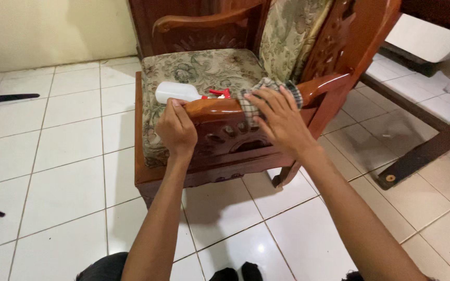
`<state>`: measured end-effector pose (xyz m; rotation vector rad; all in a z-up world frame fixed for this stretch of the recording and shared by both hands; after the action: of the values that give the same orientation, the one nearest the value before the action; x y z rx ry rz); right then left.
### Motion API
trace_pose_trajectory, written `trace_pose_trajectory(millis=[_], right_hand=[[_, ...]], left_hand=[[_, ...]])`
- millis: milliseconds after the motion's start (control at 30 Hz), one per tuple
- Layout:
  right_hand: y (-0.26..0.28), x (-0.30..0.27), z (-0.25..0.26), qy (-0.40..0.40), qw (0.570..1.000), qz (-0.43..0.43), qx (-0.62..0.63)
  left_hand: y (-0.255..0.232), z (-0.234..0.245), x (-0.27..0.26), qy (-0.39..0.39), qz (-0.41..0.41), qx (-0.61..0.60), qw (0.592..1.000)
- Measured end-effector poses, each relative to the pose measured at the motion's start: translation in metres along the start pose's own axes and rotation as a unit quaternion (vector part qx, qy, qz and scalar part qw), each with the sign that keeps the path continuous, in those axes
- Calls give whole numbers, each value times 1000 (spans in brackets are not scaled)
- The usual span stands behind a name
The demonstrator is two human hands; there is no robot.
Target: The person wipes the wooden armrests and backrest of a dining chair using a checkered cloth. They repeatedly spray the cloth with a white spray bottle and wipe different sections of the chair's wooden frame, including the armrests and backrest, throughout the episode.
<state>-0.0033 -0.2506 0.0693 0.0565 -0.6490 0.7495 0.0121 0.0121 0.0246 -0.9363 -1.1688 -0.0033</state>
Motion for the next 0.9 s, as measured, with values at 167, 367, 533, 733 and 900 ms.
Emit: trace_pose_trajectory(millis=[167, 367, 533, 733, 900], right_hand=[[-39, -25, 38, -27, 999, -22, -6], [-23, -23, 0, -150, 986, -63, -29], [38, 10, -52, -226, 970, -82, -21], [62, 17, -69, -216, 975, -17, -40], [-1, -10, -52, -159, 981, 41, -107]], left_hand=[[-5, -1, 1, -5, 8, -13, 1000], [-9, -3, 1, -30, 2, 19, 999], [-11, -3, 0, -28, 0, 19, 999], [-8, -1, -1, 4, 6, -4, 1000], [-6, 4, 2, 40, 27, -40, 998]])
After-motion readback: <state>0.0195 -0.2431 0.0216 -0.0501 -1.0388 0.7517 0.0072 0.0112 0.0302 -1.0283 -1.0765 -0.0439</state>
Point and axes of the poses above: each hand's wrist, its own x-axis towards the middle knuckle, its own z-axis out of the back of the hand, y = z × x, the point moved 3 cm from there along x, towards the middle knuckle, and after that the axes turned 4 degrees about z, right-handed, at the moved point
